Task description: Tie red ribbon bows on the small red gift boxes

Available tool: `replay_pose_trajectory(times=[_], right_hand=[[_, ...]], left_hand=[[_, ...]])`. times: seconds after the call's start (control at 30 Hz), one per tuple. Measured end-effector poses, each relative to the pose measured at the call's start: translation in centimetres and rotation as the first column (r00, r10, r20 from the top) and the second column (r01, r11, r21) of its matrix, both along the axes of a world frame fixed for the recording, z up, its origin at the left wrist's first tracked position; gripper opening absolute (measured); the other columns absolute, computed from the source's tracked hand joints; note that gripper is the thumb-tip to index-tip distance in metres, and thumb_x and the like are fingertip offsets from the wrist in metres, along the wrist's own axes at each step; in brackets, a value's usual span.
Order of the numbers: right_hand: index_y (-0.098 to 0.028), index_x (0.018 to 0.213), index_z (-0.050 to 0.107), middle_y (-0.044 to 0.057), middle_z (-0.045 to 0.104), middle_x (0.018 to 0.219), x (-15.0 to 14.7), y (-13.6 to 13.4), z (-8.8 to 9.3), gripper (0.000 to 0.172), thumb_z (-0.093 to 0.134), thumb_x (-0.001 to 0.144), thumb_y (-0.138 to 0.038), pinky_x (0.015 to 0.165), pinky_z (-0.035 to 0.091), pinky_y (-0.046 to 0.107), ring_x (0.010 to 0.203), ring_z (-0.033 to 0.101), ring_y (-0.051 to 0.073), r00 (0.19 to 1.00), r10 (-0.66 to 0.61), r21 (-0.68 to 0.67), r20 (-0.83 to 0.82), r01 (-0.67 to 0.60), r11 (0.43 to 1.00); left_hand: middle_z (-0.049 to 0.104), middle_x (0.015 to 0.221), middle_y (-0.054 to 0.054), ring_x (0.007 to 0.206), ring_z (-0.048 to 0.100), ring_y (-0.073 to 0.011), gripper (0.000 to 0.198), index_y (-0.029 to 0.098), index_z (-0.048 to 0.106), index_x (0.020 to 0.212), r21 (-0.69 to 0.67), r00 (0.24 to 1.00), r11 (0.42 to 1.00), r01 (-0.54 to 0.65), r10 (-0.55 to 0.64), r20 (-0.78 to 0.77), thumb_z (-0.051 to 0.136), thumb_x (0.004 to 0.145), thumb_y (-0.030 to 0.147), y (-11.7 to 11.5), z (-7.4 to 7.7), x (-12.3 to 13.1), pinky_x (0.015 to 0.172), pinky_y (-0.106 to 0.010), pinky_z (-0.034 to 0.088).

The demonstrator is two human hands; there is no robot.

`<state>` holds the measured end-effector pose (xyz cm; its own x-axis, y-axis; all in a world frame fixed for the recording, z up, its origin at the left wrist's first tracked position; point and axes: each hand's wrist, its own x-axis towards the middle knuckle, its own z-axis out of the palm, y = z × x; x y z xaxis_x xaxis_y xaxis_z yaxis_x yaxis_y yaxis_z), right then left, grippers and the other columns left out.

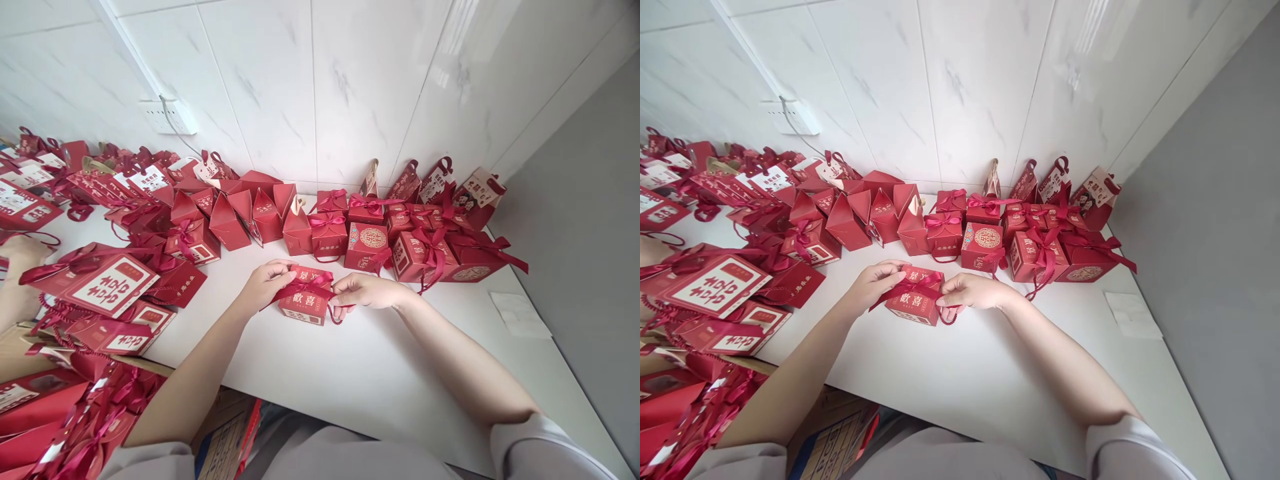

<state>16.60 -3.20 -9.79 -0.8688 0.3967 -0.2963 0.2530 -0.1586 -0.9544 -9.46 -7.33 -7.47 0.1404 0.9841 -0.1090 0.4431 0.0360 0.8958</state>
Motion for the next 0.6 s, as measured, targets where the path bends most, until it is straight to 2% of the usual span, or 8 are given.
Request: replay_pose_trajectory(times=[0.17, 0.23, 0.3, 0.37, 0.47, 0.53, 0.6], right_hand=[[-0.016, 0.082, 0.071, 0.005, 0.074, 0.084, 0.6, 0.3, 0.1, 0.039, 0.067, 0.085, -0.054, 0.077, 0.051, 0.029, 0.079, 0.068, 0.017, 0.999, 0.044, 0.116, -0.008, -0.043, 0.992], [-0.016, 0.08, 0.07, 0.003, 0.072, 0.082, 1.4, 0.7, 0.5, 0.039, 0.067, 0.085, -0.055, 0.077, 0.05, 0.03, 0.079, 0.067, 0.017, 0.999, 0.045, 0.172, 0.02, -0.048, 0.984], [-0.017, 0.081, 0.07, 0.004, 0.071, 0.084, 2.2, 1.1, 0.9, 0.041, 0.065, 0.086, -0.057, 0.079, 0.05, 0.03, 0.083, 0.067, 0.019, 0.999, 0.001, 0.198, 0.041, -0.009, 0.98], [-0.016, 0.084, 0.069, 0.006, 0.071, 0.088, 2.7, 1.4, 1.2, 0.045, 0.061, 0.088, -0.06, 0.082, 0.05, 0.032, 0.085, 0.068, 0.02, 0.995, -0.1, 0.193, 0.032, 0.092, 0.977], [-0.016, 0.085, 0.069, 0.007, 0.071, 0.086, 2.3, 1.4, 1.1, 0.052, 0.052, 0.091, -0.065, 0.08, 0.05, 0.033, 0.079, 0.067, 0.019, 0.973, -0.23, 0.174, -0.009, 0.228, 0.958], [-0.016, 0.083, 0.067, 0.006, 0.069, 0.081, 1.5, 1.0, 0.8, 0.053, 0.05, 0.092, -0.065, 0.076, 0.05, 0.032, 0.074, 0.065, 0.017, 0.965, -0.259, 0.175, -0.044, 0.263, 0.949], [-0.017, 0.08, 0.066, 0.004, 0.067, 0.076, 0.5, 0.5, 0.5, 0.05, 0.052, 0.091, -0.064, 0.071, 0.049, 0.03, 0.07, 0.064, 0.016, 0.956, -0.281, 0.194, -0.081, 0.292, 0.937]], left_hand=[[0.064, 0.124, -0.008, 0.101, 0.062, -0.023, 0.045, 0.016, 0.052, 0.061, -0.015, 1.0, 1.0, -0.013, 0.013, 0.012, 0.064, 0.082, 0.054, 0.0, 0.0, 0.0, 0.081, -0.029, 0.049], [0.067, 0.117, -0.007, 0.099, 0.063, -0.023, 0.044, 0.017, 0.059, 0.069, -0.045, 0.999, 0.999, -0.025, 0.026, 0.021, 0.06, 0.084, 0.058, 0.1, 0.1, -0.4, 0.083, -0.031, 0.049], [0.07, 0.106, -0.005, 0.099, 0.063, -0.0228, 0.045, 0.019, 0.065, 0.081, -0.077, 1.0, 0.997, -0.025, 0.026, 0.008, 0.054, 0.087, 0.062, 0.3, 0.2, -1.1, 0.086, -0.032, 0.049], [0.07, 0.1, -0.004, 0.099, 0.063, -0.0225, 0.047, 0.02, 0.068, 0.087, -0.101, 0.999, 0.995, -0.001, -0.003, -0.044, 0.05, 0.089, 0.064, 0.4, 0.4, -1.9, 0.087, -0.032, 0.048], [0.068, 0.086, -0.002, 0.081, 0.061, -0.0182, 0.045, 0.019, 0.066, 0.078, -0.156, 0.984, 0.984, 0.081, -0.104, -0.142, 0.057, 0.085, 0.063, 0.5, 0.6, -2.9, 0.072, -0.027, 0.046], [0.06, 0.071, 0.001, 0.064, 0.053, -0.0134, 0.044, 0.017, 0.061, 0.069, -0.193, 0.971, 0.971, 0.142, -0.175, -0.164, 0.063, 0.081, 0.06, 0.4, 0.7, -3.1, 0.059, -0.025, 0.04], [0.053, 0.063, 0.003, 0.054, 0.045, -0.0105, 0.044, 0.017, 0.058, 0.066, -0.228, 0.962, 0.953, 0.201, -0.236, -0.139, 0.065, 0.08, 0.057, 0.4, 0.7, -3.1, 0.052, -0.024, 0.033]])
